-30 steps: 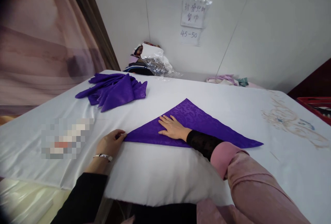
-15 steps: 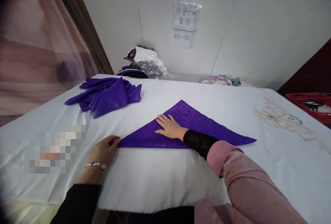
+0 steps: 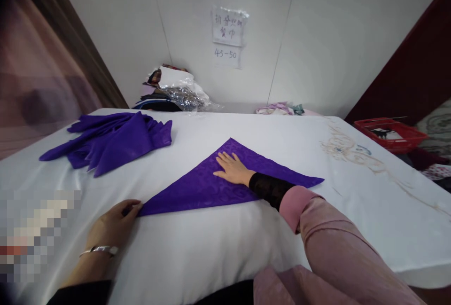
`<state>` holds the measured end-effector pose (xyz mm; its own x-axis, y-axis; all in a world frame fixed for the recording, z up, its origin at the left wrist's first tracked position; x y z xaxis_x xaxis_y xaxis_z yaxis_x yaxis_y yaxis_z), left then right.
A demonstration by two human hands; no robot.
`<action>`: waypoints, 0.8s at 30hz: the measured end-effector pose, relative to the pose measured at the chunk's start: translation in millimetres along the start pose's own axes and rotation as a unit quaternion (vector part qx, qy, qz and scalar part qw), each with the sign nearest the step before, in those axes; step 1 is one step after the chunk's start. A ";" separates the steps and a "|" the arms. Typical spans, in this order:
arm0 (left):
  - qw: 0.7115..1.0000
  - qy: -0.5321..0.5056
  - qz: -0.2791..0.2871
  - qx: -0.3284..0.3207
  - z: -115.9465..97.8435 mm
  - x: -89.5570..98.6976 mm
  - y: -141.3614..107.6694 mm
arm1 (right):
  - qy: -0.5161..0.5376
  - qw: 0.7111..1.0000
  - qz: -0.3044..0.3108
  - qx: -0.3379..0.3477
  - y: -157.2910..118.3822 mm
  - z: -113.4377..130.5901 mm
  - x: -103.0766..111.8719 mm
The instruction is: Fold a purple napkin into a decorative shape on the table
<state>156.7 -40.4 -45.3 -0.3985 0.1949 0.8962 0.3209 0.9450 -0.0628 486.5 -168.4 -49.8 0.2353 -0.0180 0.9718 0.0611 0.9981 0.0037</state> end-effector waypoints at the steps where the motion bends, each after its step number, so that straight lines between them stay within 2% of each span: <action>1: 1.000 0.003 0.005 0.002 0.8 -0.6 0.9 | -0.007 1.000 -0.002 -0.026 -4.1 -13.4 2.2; 4: 1.000 0.008 0.024 0.011 2.9 -2.5 2.8 | -0.015 0.996 0.006 -0.090 -16.0 -50.2 4.0; 7: 0.999 0.011 0.030 0.014 3.8 -2.6 3.7 | -0.013 0.993 0.013 -0.113 -22.8 -70.0 1.9; 19: 0.997 0.038 0.048 0.048 3.4 0.1 3.3 | -0.003 0.989 0.005 -0.145 -8.5 -75.5 4.9; 24: 0.998 0.030 0.033 0.040 2.9 0.3 4.0 | -0.001 0.988 0.007 -0.154 -9.2 -75.4 7.2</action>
<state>155.3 -35.9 -46.6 -0.3249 0.2444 0.9136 0.2744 0.9488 -0.1562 560.8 -182.2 -60.6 0.2358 -0.0045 0.9718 0.3499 0.9333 -0.0806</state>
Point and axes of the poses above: each hand's wrist, its own y-axis towards the middle knuckle, its own x-axis out of the back of the hand, z = x × y, the point moved 6 cm from there along y, towards the middle knuckle
